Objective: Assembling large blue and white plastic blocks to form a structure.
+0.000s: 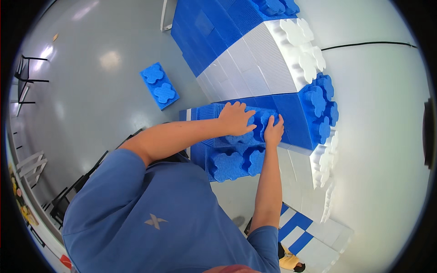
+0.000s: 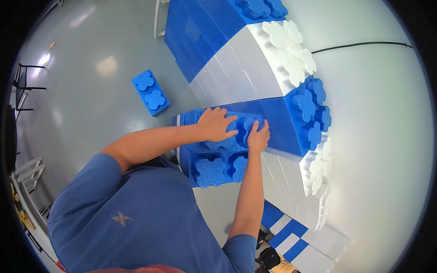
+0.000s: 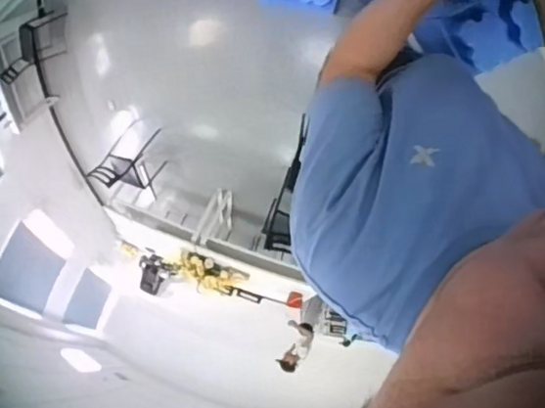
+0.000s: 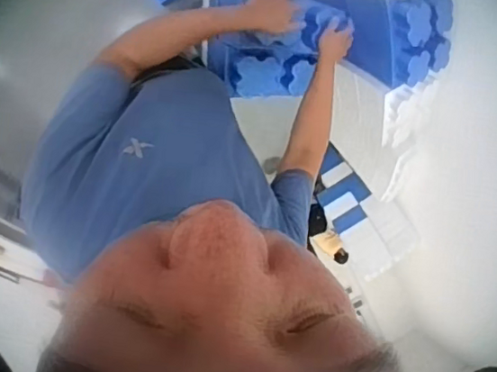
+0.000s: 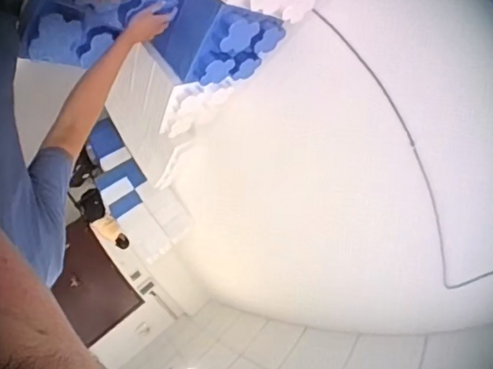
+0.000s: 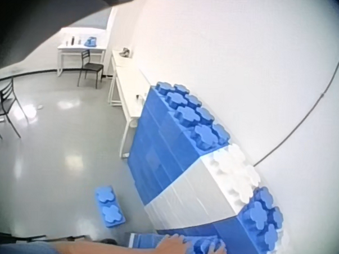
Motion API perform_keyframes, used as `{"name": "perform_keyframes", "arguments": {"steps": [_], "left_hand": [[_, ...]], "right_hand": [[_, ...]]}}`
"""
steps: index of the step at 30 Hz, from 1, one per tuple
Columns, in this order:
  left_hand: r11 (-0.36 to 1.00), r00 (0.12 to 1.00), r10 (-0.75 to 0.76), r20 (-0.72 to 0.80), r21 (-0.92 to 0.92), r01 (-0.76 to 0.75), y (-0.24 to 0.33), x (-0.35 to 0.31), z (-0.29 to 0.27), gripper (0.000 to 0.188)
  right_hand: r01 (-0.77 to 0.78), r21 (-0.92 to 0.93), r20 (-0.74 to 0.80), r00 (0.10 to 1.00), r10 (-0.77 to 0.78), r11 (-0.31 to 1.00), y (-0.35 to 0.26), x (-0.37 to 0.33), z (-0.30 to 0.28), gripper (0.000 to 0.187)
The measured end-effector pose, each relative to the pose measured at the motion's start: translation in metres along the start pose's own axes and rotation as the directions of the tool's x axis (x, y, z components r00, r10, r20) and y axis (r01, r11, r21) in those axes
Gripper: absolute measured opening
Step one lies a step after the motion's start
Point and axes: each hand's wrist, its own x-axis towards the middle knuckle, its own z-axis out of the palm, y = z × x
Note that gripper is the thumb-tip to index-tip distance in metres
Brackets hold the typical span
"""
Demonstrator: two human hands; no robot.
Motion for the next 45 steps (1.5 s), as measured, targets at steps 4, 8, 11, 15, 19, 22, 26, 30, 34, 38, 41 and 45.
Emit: {"name": "perform_keyframes", "arguments": {"steps": [4,8,11,15,19,22,26,30,34,38,41,45], "left_hand": [[0.998,0.998,0.044,-0.044,0.035,-0.042,-0.002,0.002,0.006,0.052],[0.992,0.987,0.118,-0.114,0.056,-0.112,-0.003,-0.001,0.016,0.052],[0.988,0.975,0.149,-0.163,0.069,-0.139,0.001,-0.001,0.015,0.049],[0.987,0.994,0.096,-0.044,0.132,-0.09,0.012,0.012,0.011,0.045],[0.978,0.98,0.167,-0.112,0.146,-0.15,0.008,0.014,0.016,0.042],[0.973,0.963,0.211,-0.168,0.133,-0.19,0.005,0.016,0.02,0.038],[0.977,0.961,0.199,-0.193,0.116,-0.179,0.002,0.017,0.019,0.033],[0.985,0.969,0.161,-0.187,0.088,-0.146,0.002,0.022,0.012,0.028],[0.979,0.945,0.179,-0.272,-0.044,-0.198,0.004,0.021,0.012,0.023],[0.947,0.854,0.04,-0.518,-0.252,-0.197,-0.009,0.018,0.004,0.019],[0.969,0.821,-0.12,-0.558,-0.245,-0.025,-0.03,0.013,0.007,0.022],[0.819,0.892,-0.377,-0.249,-0.539,0.196,-0.035,0.003,0.016,0.033]], "right_hand": [[-0.067,-0.043,-0.03,0.997,0.065,0.997,0.001,0.003,0.005,0.057],[-0.014,-0.002,-0.089,0.996,0.014,1.0,0.011,-0.001,0.011,0.056],[-0.01,0.018,-0.107,0.994,0.012,1.0,0.012,-0.002,0.009,0.055],[0.141,-0.097,-0.137,0.979,-0.153,0.985,0.016,0.002,0.015,0.05],[0.337,-0.121,-0.223,0.907,-0.357,0.934,0.015,0.001,0.02,0.042],[0.32,-0.106,-0.239,0.911,-0.337,0.941,0.015,0.002,0.021,0.04],[0.311,-0.075,-0.258,0.912,-0.32,0.947,0.012,0.004,0.021,0.04],[0.276,-0.029,-0.219,0.936,-0.275,0.961,0.005,0.008,0.019,0.041],[0.273,-0.012,-0.229,0.936,-0.268,0.962,0.011,0.005,0.02,0.04],[0.267,-0.017,-0.227,0.937,-0.264,0.963,0.014,0.003,0.02,0.04],[0.266,-0.02,-0.214,0.941,-0.264,0.964,0.01,0.005,0.017,0.04],[0.233,-0.058,-0.15,0.959,-0.24,0.971,0.012,0.005,0.017,0.043]]}}
